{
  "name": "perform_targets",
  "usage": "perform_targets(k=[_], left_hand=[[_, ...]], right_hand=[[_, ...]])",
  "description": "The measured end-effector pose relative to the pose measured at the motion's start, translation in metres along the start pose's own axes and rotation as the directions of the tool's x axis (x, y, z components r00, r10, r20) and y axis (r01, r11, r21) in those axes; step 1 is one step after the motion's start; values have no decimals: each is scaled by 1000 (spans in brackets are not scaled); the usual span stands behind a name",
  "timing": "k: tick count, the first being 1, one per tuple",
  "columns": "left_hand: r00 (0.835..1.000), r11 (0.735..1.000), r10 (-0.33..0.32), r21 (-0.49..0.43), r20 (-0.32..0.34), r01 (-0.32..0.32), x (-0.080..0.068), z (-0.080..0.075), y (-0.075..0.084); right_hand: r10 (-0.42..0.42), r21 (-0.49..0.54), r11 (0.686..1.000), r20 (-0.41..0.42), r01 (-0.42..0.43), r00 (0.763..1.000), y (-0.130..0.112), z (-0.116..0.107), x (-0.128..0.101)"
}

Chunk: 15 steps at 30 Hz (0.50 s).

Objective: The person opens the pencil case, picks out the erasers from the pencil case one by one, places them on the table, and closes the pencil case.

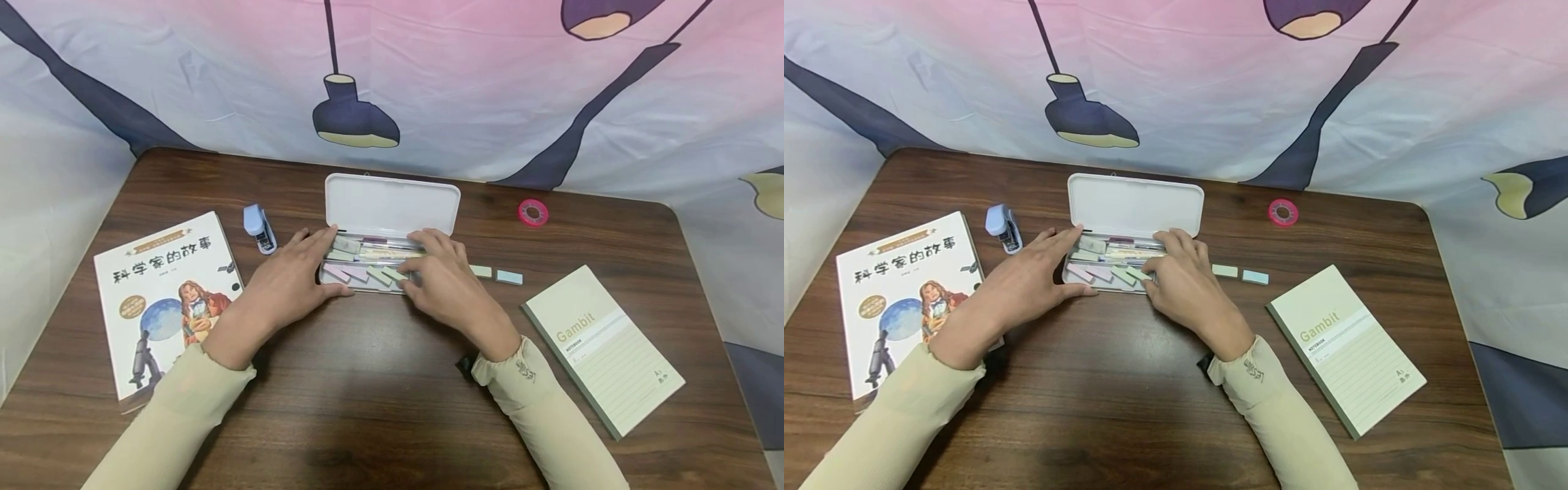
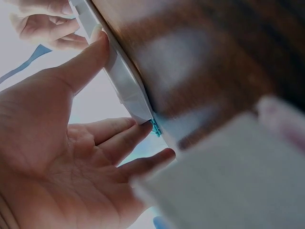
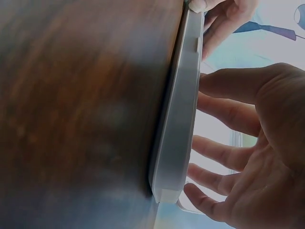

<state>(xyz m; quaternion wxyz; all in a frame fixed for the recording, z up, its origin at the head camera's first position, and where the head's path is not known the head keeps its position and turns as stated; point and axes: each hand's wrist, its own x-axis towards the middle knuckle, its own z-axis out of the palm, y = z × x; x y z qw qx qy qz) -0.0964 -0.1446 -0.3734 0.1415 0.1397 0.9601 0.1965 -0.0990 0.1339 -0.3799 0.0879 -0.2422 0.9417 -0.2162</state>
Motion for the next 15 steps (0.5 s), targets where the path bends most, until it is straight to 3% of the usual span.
perform_targets(k=[10,15], left_hand=[[1000,1000,3,0,0,-3,0,0,-1],[1000,1000,7,-3,0,-7,0,-1,-1]], right_hand=[[-39,-2,999,-11,39,999,1,-1,1],[-83,24,996,-81,85,993,11,0,-3]])
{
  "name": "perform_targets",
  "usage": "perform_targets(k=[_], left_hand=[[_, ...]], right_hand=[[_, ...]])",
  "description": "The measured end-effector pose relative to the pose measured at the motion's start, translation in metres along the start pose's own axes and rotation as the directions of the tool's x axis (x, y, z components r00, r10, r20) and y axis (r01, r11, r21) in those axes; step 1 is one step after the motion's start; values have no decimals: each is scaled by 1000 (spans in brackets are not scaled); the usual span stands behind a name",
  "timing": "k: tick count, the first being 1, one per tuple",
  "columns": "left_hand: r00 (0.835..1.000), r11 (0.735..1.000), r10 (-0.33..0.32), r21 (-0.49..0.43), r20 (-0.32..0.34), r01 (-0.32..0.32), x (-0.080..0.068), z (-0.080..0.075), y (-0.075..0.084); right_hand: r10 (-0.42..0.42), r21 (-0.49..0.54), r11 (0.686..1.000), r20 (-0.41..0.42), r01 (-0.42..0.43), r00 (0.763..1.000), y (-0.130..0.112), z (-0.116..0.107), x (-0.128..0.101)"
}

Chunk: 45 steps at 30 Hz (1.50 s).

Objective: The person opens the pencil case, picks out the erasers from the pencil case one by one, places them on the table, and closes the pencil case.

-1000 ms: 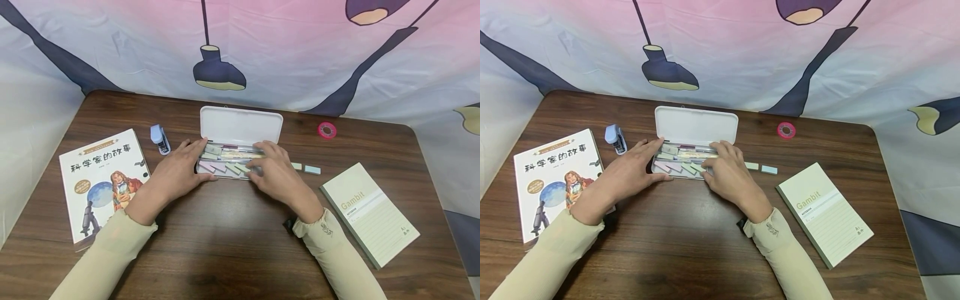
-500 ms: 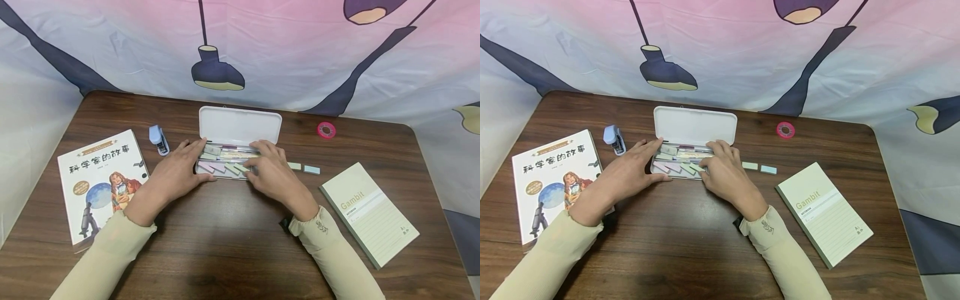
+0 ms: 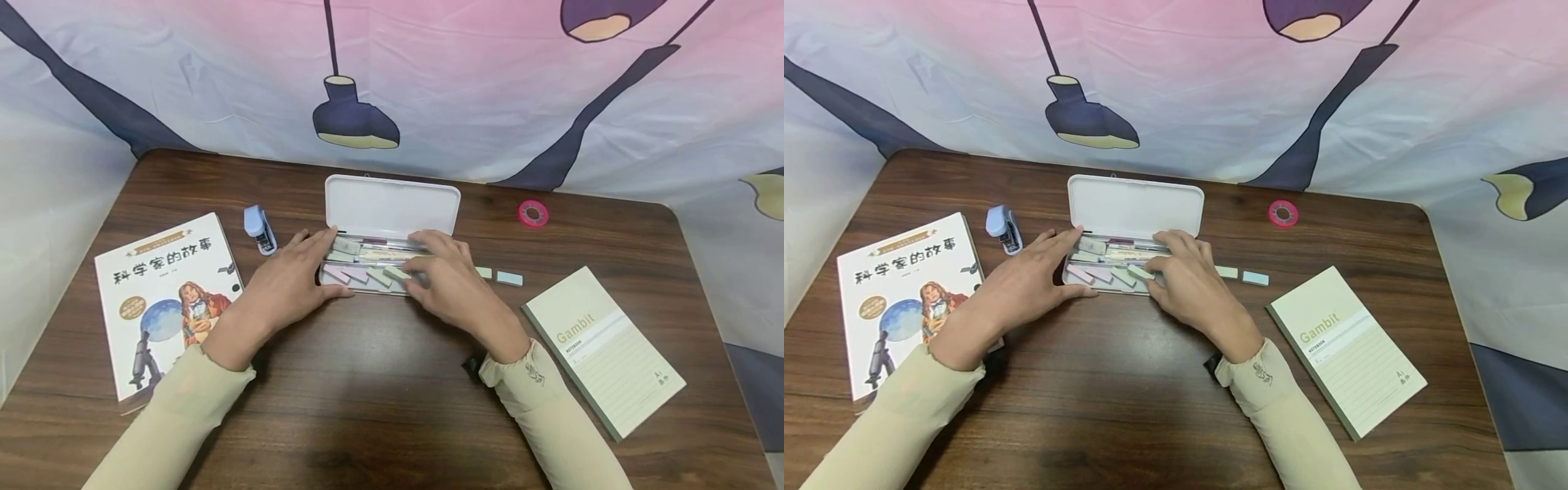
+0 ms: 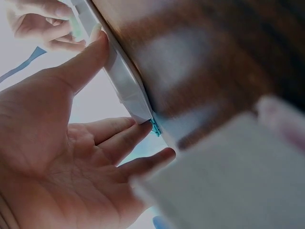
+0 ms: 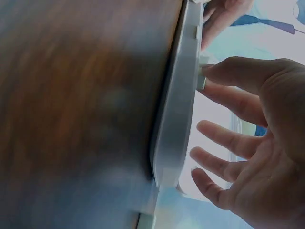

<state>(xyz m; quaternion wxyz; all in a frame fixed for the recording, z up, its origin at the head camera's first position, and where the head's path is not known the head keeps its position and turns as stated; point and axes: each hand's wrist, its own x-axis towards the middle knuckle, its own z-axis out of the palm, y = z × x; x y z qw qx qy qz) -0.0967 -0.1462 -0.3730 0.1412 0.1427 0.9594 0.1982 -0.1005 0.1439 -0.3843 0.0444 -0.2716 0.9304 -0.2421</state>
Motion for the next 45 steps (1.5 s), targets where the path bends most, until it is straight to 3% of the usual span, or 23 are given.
perform_targets(k=[5,11,18,33,45], left_hand=[[1000,1000,-5,1,-2,5,-1,0,0],[1000,1000,0,3,-3,0,0,1,1],[1000,1000,-3,13,-7,3,-1,0,1],[1000,1000,3,16,-9,-3,-1,0,1],[999,1000,18,8,-36,-18,0,3,-3]], right_hand=[[-22,54,998,-39,25,999,5,-9,-8],[35,38,999,-11,-35,999,6,-32,-24],[90,44,995,-19,-89,996,19,-44,-41],[198,-32,980,8,-197,980,43,-52,-66],[201,-96,975,-8,-201,980,55,-51,-73]])
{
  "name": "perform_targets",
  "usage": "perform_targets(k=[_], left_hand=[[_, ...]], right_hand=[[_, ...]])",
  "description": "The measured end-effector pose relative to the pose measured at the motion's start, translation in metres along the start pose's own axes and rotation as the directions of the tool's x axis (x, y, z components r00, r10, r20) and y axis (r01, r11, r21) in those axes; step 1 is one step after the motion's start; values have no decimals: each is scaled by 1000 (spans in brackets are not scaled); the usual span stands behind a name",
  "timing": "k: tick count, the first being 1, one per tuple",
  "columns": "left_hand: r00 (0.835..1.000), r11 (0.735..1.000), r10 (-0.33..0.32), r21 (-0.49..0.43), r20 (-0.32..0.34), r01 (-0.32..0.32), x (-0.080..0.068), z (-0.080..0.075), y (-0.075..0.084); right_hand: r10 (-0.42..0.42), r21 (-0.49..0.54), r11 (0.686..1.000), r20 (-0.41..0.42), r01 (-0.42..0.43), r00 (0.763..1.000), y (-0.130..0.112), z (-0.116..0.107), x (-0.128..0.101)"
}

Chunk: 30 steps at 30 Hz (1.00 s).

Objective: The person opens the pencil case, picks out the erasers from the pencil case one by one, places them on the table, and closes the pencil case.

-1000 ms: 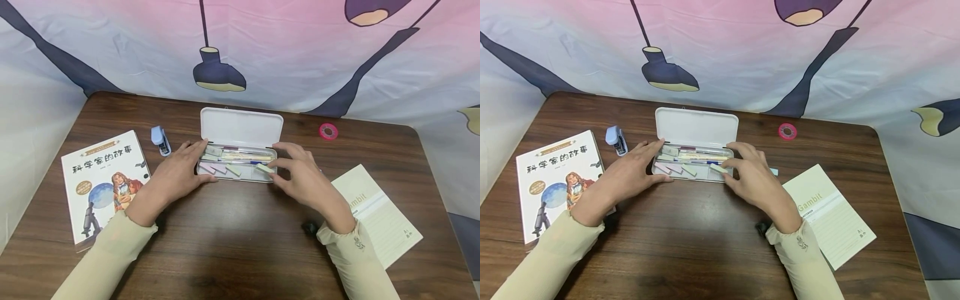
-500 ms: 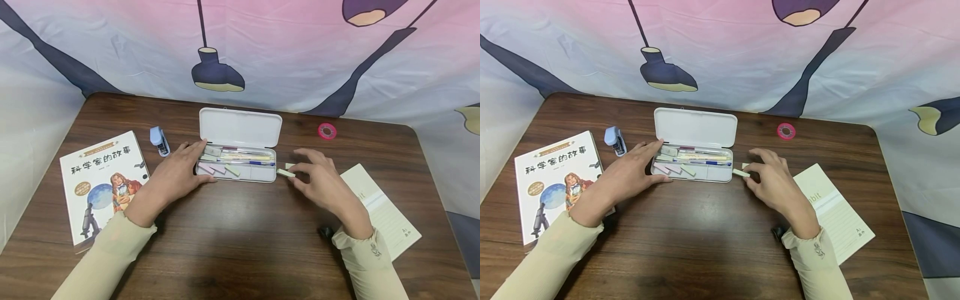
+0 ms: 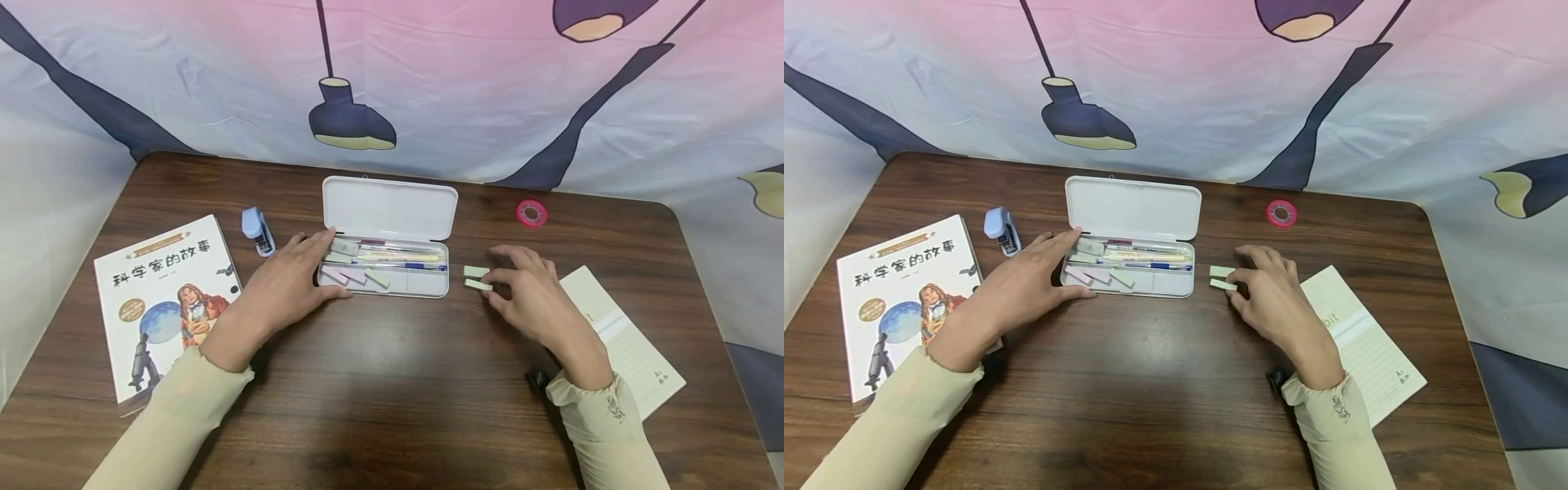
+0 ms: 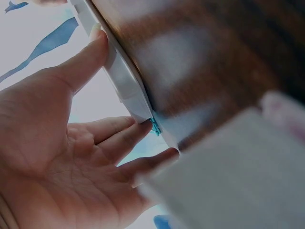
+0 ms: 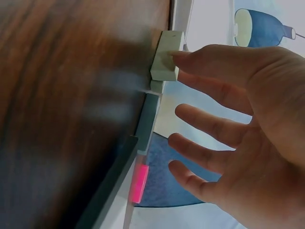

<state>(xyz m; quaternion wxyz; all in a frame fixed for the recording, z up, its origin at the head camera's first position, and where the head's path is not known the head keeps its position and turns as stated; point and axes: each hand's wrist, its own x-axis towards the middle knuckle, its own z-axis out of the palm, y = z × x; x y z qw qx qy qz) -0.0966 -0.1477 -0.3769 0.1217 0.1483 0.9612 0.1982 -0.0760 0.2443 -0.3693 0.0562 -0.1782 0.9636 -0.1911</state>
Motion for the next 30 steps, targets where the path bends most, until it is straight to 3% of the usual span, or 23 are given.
perform_targets(k=[8,17,30], left_hand=[[1000,1000,-12,4,27,12,-1,-3,4],[1000,1000,1,-1,2,-1,0,0,0],[1000,1000,-1,9,18,1,0,-2,3]], right_hand=[[8,7,1000,4,-8,1000,1,2,-1],[3,8,1000,-4,-3,1000,1,3,-2],[9,13,1000,-7,-9,1000,1,4,-3]])
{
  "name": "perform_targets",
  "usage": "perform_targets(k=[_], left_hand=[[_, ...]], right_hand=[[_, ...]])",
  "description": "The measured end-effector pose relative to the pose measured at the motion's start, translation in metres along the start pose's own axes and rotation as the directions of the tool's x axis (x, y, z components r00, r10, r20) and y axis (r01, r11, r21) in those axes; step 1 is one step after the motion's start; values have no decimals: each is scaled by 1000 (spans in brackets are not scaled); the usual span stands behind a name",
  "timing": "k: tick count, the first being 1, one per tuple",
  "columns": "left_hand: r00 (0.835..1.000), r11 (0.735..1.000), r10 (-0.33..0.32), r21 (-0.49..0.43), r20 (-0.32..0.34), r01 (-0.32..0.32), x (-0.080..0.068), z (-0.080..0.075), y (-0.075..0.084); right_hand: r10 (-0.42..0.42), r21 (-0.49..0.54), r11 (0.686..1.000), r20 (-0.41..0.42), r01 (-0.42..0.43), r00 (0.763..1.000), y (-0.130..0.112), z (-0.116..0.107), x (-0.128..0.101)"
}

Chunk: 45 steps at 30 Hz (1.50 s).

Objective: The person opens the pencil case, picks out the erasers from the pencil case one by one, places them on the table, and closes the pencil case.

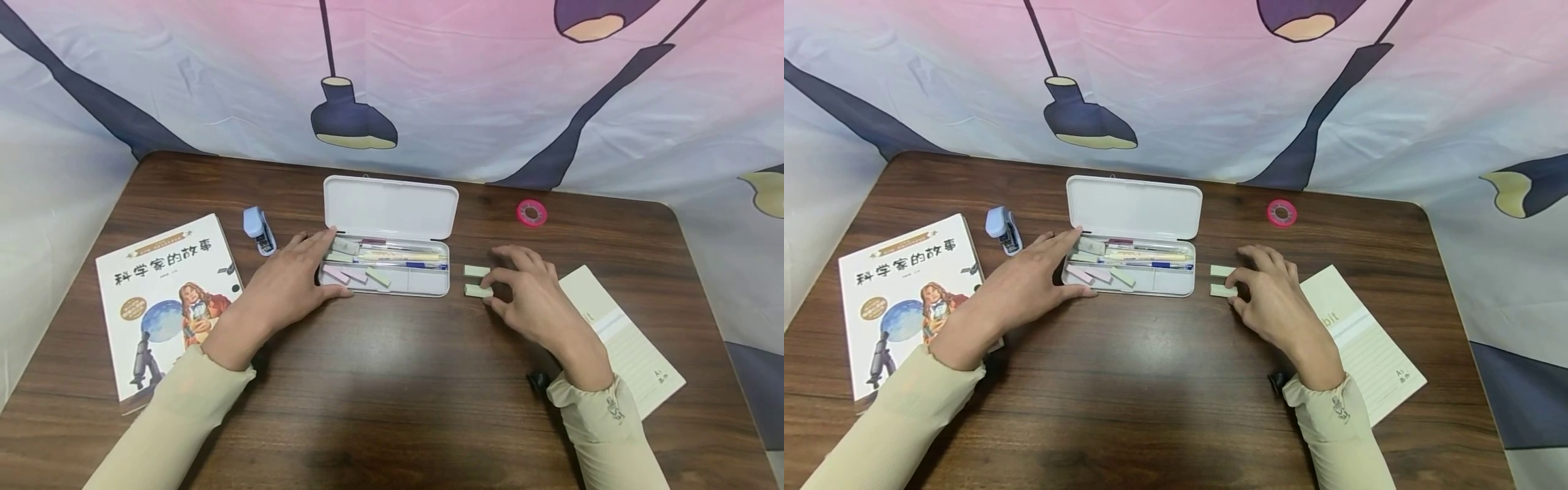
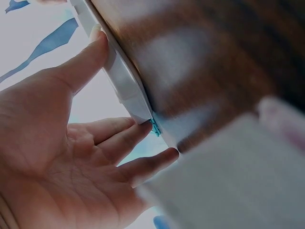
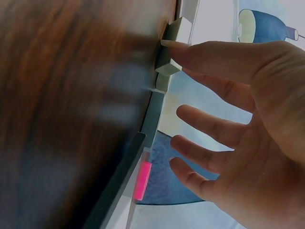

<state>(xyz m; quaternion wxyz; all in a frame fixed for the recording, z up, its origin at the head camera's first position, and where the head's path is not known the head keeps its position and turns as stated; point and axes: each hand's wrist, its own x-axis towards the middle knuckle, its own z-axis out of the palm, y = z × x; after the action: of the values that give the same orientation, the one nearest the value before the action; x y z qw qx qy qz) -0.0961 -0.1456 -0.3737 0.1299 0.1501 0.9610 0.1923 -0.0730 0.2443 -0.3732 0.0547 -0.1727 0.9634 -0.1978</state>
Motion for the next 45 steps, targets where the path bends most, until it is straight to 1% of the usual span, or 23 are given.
perform_targets(k=[7,10,11,14,17,18,20,24,25,30,32,37,39,42,45], left_hand=[[1000,1000,0,-4,-2,0,1,1,0],[1000,1000,4,-9,-12,-5,0,1,0],[1000,1000,8,-9,-21,-9,1,4,-3],[999,1000,13,-9,-30,-14,1,5,-4],[1000,1000,11,-6,-22,-11,2,4,-4],[1000,1000,7,-7,-13,-7,1,2,-1],[1000,1000,5,-6,-6,-5,1,1,0],[1000,1000,11,-6,-11,-11,0,1,0],[1000,1000,16,-5,-22,-16,1,4,-4],[999,1000,24,-7,-38,-24,2,7,-9],[999,1000,25,-3,-45,-25,4,12,-15],[998,1000,30,-4,-53,-30,5,16,-18],[999,1000,23,-11,-39,-24,2,8,-9],[1000,1000,9,-5,-22,-9,1,4,-4],[1000,1000,-1,-5,-5,1,-1,1,1]], right_hand=[[3,11,1000,4,-3,1000,0,1,0],[2,9,1000,8,-2,1000,0,2,-1],[1,8,1000,10,-1,1000,0,2,0],[1,8,1000,13,-1,1000,0,2,-1],[6,11,1000,17,-6,1000,0,1,-1],[8,12,1000,18,-8,1000,0,1,-1],[11,14,1000,22,-12,1000,-1,1,-1],[12,40,999,20,-13,1000,-4,0,0],[10,53,999,16,-11,1000,-6,0,0],[-17,116,993,-7,17,1000,-22,4,8],[-34,120,992,-17,36,999,-31,7,13],[-89,114,989,-37,92,995,-53,17,27],[-114,108,987,-42,118,993,-62,20,33],[-145,91,985,-36,148,989,-73,24,41],[-158,83,984,-13,159,987,-81,30,47]])
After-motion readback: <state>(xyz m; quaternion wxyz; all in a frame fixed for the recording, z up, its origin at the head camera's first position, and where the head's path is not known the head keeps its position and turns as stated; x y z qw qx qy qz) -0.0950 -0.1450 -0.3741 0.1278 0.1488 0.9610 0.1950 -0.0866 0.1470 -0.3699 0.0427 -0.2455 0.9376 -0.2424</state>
